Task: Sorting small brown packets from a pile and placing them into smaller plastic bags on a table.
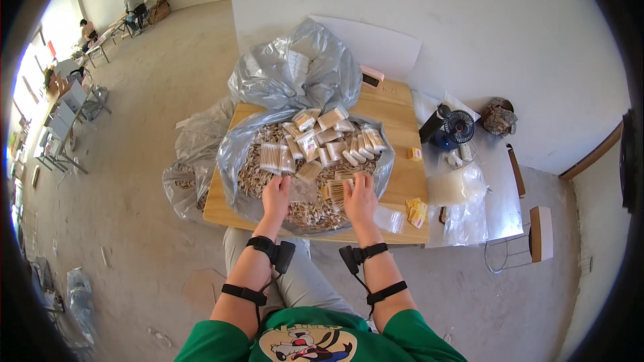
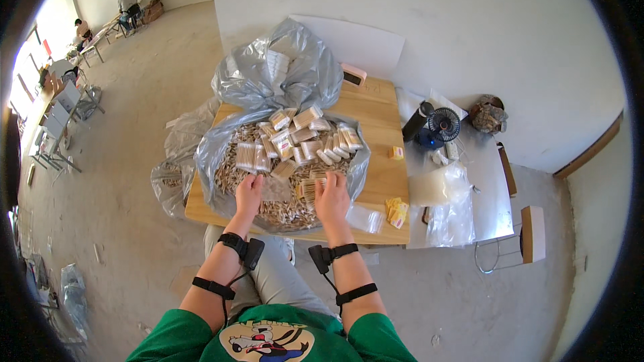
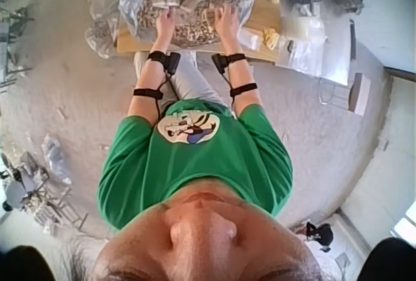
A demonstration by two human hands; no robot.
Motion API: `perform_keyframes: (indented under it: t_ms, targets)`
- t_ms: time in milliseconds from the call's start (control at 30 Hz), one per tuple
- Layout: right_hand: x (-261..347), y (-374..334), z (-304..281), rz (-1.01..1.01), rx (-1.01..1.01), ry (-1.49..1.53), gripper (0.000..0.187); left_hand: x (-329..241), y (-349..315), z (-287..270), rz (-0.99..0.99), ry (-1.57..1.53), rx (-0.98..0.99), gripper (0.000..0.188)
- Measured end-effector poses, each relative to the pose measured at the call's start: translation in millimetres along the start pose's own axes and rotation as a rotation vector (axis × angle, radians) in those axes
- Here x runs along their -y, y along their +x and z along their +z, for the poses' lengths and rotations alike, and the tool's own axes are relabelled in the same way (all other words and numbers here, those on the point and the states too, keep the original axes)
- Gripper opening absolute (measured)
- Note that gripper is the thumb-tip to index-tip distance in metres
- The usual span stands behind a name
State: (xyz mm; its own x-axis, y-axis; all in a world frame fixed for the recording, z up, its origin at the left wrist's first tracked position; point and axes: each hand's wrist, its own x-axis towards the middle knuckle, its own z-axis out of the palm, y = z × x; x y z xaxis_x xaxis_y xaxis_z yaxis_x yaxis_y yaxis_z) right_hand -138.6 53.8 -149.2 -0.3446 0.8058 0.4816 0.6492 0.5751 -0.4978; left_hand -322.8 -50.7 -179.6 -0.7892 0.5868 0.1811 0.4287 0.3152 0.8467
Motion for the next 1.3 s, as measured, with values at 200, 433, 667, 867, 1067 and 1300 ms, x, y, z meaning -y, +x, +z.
perform_keyframes:
  t_ms: [200,433,667,867,1067,1300]
  targets:
    - [14,-14,8,-0.119,0.152,-0.02,0.02,8,-6,-12,-0.003,0.024,-0.038,0.036]
    - [6,-14,21,0.265,0.142,0.518,0.019,10,-16,-23,-0.048,-0.086,-0.048,0.033]
    - [-107,-50,-39,0.705,-0.114,0.811,0.025,26,-17,-20,-0.087,-0.226,0.003,0.035]
    - [-257,-95,-64,0.846,-0.331,0.326,0.021,6,-31,22,-0.129,-0.32,0.182,0.032]
    - [-255,-86,-66,0.811,-0.073,-0.042,0.016,-35,-57,40,-0.056,-0.242,0.338,0.033]
    - [-184,-81,-88,0.554,-0.043,-0.115,0.015,-79,-85,72,-0.071,-0.208,0.523,0.026]
